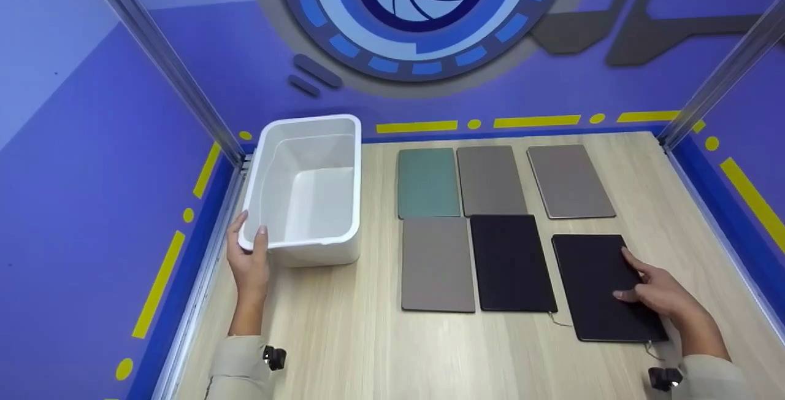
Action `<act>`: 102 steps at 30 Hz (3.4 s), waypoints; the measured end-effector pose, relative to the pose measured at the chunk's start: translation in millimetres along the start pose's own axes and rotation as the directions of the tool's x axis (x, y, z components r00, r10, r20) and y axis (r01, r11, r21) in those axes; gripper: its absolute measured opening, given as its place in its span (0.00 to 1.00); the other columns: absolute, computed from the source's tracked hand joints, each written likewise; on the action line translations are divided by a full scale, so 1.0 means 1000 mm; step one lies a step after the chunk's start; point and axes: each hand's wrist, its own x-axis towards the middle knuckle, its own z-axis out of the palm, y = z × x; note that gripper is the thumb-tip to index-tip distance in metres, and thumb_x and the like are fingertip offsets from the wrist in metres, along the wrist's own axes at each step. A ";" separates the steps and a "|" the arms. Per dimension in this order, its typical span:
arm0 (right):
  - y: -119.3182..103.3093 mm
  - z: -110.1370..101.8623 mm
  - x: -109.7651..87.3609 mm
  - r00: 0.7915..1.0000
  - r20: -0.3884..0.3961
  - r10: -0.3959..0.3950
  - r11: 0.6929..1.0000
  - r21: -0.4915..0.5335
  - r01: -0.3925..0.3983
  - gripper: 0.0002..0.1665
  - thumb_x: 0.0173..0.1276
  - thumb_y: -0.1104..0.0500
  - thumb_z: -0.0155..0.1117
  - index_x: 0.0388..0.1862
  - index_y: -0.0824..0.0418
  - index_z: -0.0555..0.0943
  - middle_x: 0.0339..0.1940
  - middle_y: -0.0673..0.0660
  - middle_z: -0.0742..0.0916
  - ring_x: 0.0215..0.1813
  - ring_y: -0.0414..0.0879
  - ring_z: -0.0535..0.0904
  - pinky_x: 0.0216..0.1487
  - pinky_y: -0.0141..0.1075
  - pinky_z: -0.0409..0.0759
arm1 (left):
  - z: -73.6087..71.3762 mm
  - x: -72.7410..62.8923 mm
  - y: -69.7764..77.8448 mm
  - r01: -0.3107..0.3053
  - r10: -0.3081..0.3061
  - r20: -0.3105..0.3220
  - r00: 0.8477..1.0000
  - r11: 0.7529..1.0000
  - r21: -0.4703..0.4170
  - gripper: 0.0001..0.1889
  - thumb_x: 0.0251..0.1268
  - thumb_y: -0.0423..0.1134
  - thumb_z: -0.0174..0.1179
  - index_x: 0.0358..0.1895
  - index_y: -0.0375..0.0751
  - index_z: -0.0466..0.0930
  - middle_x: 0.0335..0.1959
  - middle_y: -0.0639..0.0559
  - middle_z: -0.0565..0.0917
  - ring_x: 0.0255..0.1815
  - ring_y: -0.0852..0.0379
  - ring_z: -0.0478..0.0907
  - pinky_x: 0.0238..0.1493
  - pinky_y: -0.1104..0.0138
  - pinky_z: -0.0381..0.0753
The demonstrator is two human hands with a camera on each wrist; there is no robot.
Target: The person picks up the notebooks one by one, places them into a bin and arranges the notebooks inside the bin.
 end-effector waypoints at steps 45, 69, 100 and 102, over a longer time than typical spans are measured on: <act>0.004 -0.001 0.003 1.000 0.007 0.006 1.000 0.018 -0.006 0.71 0.67 0.49 0.76 0.87 0.54 0.32 0.80 0.90 0.48 0.80 0.85 0.51 0.77 0.73 0.58 | -0.002 0.001 0.003 0.026 -0.026 0.004 1.000 0.999 -0.046 0.30 0.73 0.29 0.63 0.76 0.38 0.69 0.80 0.45 0.69 0.82 0.51 0.64 0.72 0.81 0.65; 0.010 -0.003 0.003 0.999 -0.032 -0.008 1.000 0.029 0.009 0.67 0.69 0.51 0.75 0.88 0.55 0.36 0.74 0.87 0.65 0.56 0.58 0.73 0.47 0.27 0.71 | -0.002 0.001 0.001 0.034 -0.034 0.010 0.999 0.998 -0.050 0.30 0.74 0.30 0.62 0.77 0.37 0.68 0.78 0.46 0.70 0.77 0.54 0.68 0.70 0.80 0.68; 0.009 -0.006 0.004 0.999 -0.043 -0.017 1.000 0.007 0.018 0.66 0.69 0.50 0.76 0.88 0.55 0.39 0.58 0.75 0.80 0.52 0.49 0.78 0.47 0.24 0.70 | -0.003 0.001 0.005 0.023 -0.023 0.022 0.999 0.999 0.031 0.30 0.74 0.27 0.59 0.77 0.40 0.69 0.81 0.47 0.70 0.82 0.50 0.65 0.71 0.80 0.66; 0.010 -0.006 0.004 0.999 -0.044 -0.014 1.000 0.010 0.015 0.67 0.68 0.50 0.77 0.88 0.55 0.39 0.62 0.79 0.78 0.55 0.52 0.78 0.48 0.24 0.71 | -0.002 0.001 0.006 0.024 -0.024 0.022 0.999 0.999 0.025 0.30 0.74 0.27 0.59 0.77 0.40 0.69 0.81 0.47 0.70 0.82 0.50 0.65 0.70 0.80 0.67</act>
